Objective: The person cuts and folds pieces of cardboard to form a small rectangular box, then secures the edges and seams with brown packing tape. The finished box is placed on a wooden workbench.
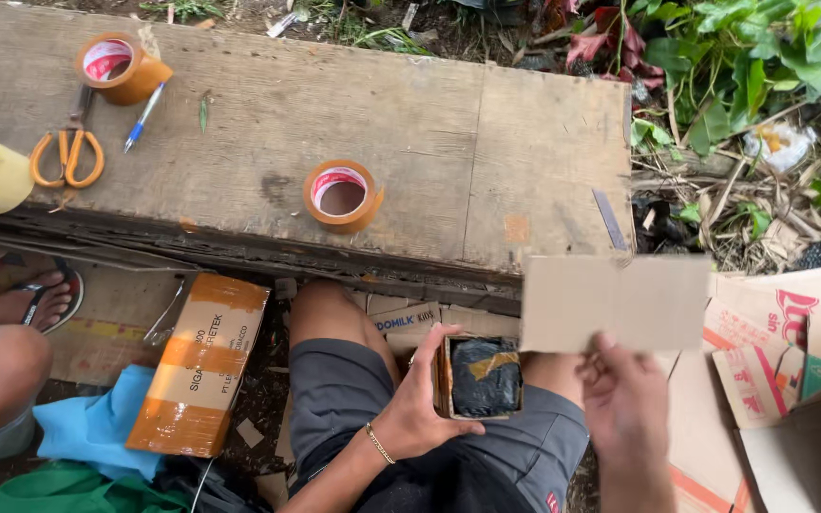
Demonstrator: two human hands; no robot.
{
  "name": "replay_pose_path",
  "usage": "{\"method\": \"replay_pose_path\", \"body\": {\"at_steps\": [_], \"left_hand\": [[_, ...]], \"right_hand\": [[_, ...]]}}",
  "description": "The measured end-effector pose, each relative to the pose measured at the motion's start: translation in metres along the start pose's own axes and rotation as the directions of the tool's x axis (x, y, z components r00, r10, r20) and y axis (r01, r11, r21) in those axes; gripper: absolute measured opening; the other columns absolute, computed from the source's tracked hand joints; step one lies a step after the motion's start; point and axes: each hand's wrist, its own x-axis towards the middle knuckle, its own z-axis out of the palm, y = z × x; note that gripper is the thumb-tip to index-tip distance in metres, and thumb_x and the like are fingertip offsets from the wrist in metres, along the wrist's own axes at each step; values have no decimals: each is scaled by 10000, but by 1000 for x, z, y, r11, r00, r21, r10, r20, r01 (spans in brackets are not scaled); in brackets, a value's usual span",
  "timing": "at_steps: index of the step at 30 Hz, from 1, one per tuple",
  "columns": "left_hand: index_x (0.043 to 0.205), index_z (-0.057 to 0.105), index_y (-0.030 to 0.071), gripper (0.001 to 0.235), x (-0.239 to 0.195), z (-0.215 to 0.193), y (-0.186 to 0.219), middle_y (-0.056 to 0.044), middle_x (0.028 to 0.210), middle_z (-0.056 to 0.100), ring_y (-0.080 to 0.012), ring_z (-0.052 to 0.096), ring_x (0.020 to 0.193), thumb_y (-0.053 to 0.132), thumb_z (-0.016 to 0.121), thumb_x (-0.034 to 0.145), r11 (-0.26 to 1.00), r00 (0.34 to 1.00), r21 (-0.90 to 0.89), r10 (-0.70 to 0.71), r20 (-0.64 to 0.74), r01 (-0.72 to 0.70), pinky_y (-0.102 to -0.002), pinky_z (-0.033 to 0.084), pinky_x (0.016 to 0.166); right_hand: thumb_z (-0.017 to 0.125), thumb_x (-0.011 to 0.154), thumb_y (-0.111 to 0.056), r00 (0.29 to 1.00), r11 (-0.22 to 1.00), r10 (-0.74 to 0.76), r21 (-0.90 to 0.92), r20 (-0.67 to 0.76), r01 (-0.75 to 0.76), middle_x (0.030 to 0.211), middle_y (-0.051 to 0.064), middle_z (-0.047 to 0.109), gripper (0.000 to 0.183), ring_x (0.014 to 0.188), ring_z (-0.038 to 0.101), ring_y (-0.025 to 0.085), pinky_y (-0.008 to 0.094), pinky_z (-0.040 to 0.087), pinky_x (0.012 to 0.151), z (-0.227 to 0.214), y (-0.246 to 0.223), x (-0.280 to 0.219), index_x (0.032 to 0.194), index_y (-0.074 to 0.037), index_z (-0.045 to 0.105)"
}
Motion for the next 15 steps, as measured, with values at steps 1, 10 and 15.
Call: {"method": "replay_pose_path", "body": {"at_steps": [1,10,15], "left_hand": [[1613,140,22,1306,0,2,-1,-230,1649,296,-422,244,1584,284,1003,669,998,999,63,19,26,-21,-457,254,1275],[1639,68,-52,1441,-2,-3,-11,-195,1565,426,-361,461,1439,445,989,648,990,994,93,102,47,-106,-448,362,1250],[1604,200,-35,1384,4,-13,-2,-235,1552,386,-399,425,1473,489,989,595,978,993,177,96,74,-108,-463,367,1241]], "right_hand": [[650,966,-3,1000,1000,-8,-1,6,8,836,78,647,82,654,590,147,299,523,598,-2,13,-13,1046,10,635],[690,890,-52,976,962,208,-169,-69,-216,775,79,666,159,561,590,150,321,495,479,-12,63,-76,1005,43,635],[672,930,-57,981,969,180,-159,-73,-190,802,147,672,211,594,632,185,354,568,547,-3,70,-85,1047,115,639]]}}
